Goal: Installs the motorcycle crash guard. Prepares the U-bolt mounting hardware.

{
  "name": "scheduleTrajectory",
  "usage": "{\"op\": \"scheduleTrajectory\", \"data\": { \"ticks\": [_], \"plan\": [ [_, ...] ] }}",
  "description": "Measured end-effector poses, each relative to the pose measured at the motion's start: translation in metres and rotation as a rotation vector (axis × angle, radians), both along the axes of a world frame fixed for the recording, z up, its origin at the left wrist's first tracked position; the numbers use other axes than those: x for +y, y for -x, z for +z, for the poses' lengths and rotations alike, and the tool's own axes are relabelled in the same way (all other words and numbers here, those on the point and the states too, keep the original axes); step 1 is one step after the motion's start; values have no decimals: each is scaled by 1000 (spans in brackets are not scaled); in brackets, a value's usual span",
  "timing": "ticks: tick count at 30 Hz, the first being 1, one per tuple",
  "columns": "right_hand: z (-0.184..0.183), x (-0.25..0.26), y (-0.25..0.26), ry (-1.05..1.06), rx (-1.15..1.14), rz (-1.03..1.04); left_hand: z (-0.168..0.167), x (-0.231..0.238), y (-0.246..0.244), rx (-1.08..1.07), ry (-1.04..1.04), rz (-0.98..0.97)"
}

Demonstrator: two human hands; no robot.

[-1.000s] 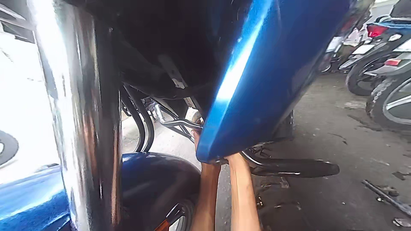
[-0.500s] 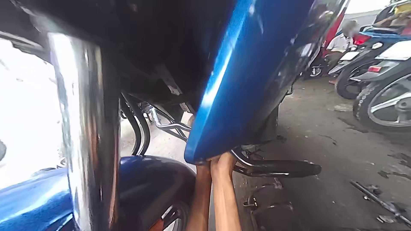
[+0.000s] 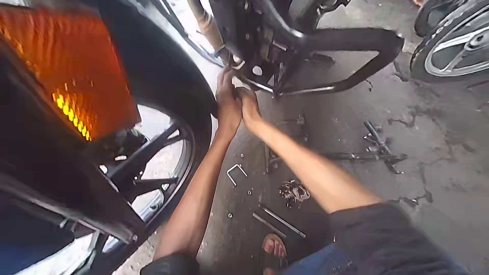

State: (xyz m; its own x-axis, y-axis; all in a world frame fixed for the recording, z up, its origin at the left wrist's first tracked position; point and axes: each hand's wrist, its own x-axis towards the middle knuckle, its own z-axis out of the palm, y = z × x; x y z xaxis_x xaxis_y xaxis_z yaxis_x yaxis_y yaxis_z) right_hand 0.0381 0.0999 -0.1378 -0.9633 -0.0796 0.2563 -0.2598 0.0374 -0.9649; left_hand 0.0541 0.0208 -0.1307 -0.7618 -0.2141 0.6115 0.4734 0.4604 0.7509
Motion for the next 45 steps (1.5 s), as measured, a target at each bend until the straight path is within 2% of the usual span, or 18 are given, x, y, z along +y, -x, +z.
{"op": "scheduleTrajectory", "data": {
  "ticks": [3, 5, 7, 9, 12, 14, 16, 18, 22, 24, 25, 27, 29, 33, 36, 40, 42, 45],
  "plan": [
    [18, 42, -11, -446, -120, 168, 2, 14, -16, -267, -31, 65],
    [31, 70, -27, -646, -184, 211, -7, 29, -32, -451, -86, 51],
    [25, 99, -48, -632, -254, 232, -31, 45, -47, -589, -134, -54],
    [4, 126, -71, -509, -335, 249, -69, 59, -57, -593, -174, -232],
    [-37, 158, -108, -321, -459, 166, -108, 64, -70, -576, -65, -478],
    [-61, 168, -134, -244, -513, 75, -114, 60, -80, -567, 34, -570],
    [-86, 169, -164, -286, -497, -80, -107, 57, -86, -639, 182, -569],
    [-112, 165, -206, -557, -467, -142, -107, 54, -92, -742, 206, -482],
    [-151, 147, -294, -1261, -618, 155, -118, 38, -88, -885, -83, -334],
    [-171, 140, -322, -1479, -598, 204, -121, 32, -87, -915, -238, -332],
    [-180, 139, -329, -1522, -538, 187, -120, 30, -85, -913, -303, -345],
    [-193, 144, -336, -1486, -448, 136, -118, 28, -98, -872, -405, -384],
    [-186, 150, -330, -1341, -436, 97, -114, 27, -108, -844, -446, -425],
    [-142, 154, -297, -952, -258, -37, -98, 29, -122, -831, -458, -430],
    [-105, 149, -266, -767, -199, -124, -81, 37, -124, -828, -461, -447],
    [-71, 145, -241, -635, -231, -133, -58, 46, -124, -786, -467, -453],
    [-67, 143, -239, -596, -196, -132, -40, 46, -134, -796, -453, -452],
    [-69, 141, -240, -550, -135, -166, -33, 48, -138, -798, -442, -468]
  ]
}}
